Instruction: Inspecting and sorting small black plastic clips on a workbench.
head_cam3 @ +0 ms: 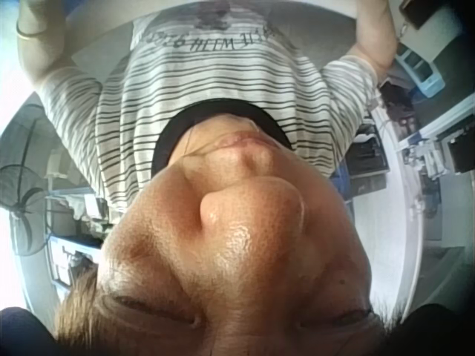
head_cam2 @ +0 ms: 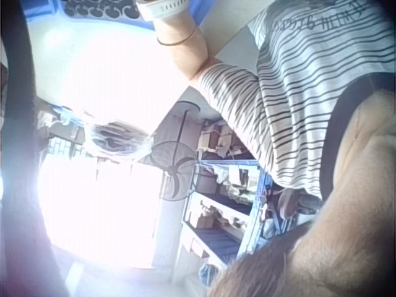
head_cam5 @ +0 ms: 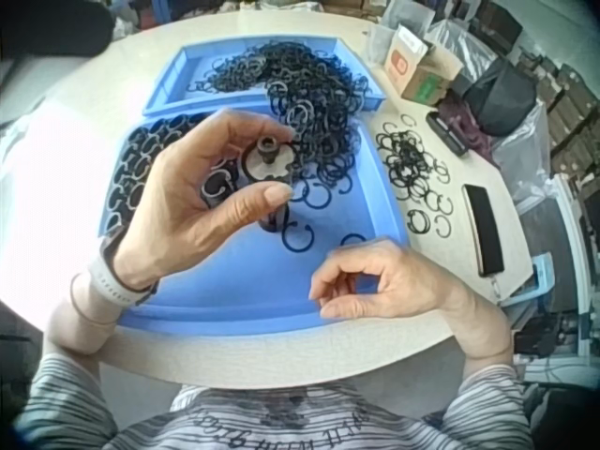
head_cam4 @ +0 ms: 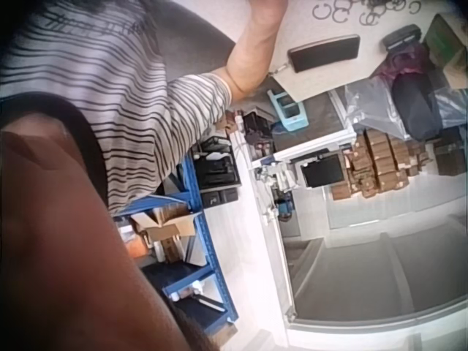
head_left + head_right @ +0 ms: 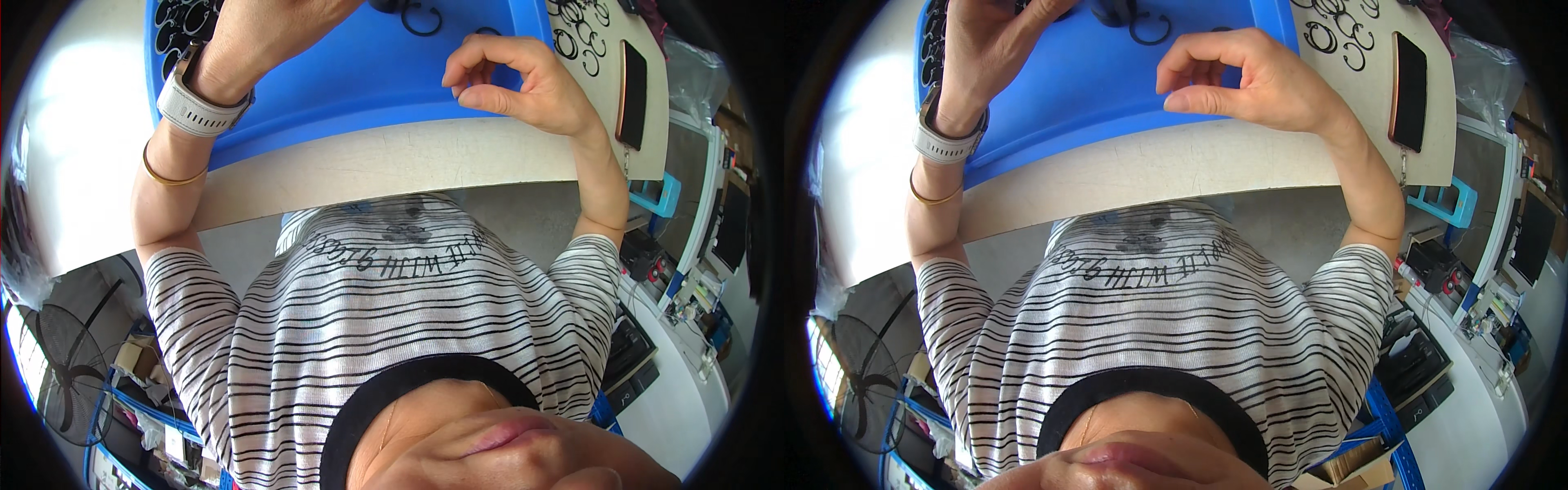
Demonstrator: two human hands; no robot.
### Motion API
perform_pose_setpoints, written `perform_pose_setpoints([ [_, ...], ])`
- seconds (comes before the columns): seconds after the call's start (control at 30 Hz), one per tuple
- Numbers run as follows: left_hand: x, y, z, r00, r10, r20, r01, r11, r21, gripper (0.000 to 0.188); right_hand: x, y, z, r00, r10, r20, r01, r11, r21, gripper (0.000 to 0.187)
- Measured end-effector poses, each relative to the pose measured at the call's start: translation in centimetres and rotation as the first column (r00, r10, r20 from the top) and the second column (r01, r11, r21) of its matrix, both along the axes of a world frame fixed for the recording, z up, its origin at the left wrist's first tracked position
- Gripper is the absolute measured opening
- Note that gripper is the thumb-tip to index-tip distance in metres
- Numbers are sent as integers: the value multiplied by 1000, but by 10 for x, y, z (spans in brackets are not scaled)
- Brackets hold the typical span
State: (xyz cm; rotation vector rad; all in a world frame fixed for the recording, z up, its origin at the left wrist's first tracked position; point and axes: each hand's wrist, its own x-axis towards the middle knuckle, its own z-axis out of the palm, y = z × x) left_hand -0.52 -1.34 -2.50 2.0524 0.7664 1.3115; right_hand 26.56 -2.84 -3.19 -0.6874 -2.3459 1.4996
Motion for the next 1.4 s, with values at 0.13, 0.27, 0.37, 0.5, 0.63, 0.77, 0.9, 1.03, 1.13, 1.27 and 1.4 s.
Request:
perform_pose_setpoints([
  [0.13,-2,0,3,999,23,-35,-23,1000,-5,43,0,0,-2,1000,-16,-24,16,1000,15,21],
  [0.27,-4,8,-3,999,23,-48,-15,988,152,42,1,0,-4,985,-115,-127,114,993,-13,21],
  [0.37,-3,7,-2,998,32,-48,-26,991,133,41,12,7,-9,938,-264,-227,250,964,-89,13],
  [0.5,-3,9,-3,998,50,-47,-41,983,178,43,15,17,-13,867,-427,-255,370,897,-244,23],
  [0.63,-1,2,6,988,117,-104,-89,966,242,47,9,23,-3,859,-425,-285,366,899,-240,26],
  [0.77,-3,-1,6,991,108,-74,-99,988,116,50,-11,31,24,892,-362,-271,338,932,-132,34],
  [0.9,-1,0,5,994,103,-37,-100,992,75,58,-25,44,56,932,-296,-208,331,930,162,34],
  [1.03,-3,1,2,998,67,0,-67,997,39,58,-43,55,74,952,-280,-122,306,873,379,24],
  [1.13,-1,-1,5,996,83,-40,-81,995,51,59,-44,65,67,959,-268,-90,283,892,352,20],
  [1.27,-2,2,2,998,66,1,-65,991,116,60,-43,64,63,951,-249,-181,285,935,212,18],
  [1.4,-3,-1,6,995,89,-33,-85,991,106,60,-33,69,59,969,-229,-89,243,945,218,18],
])
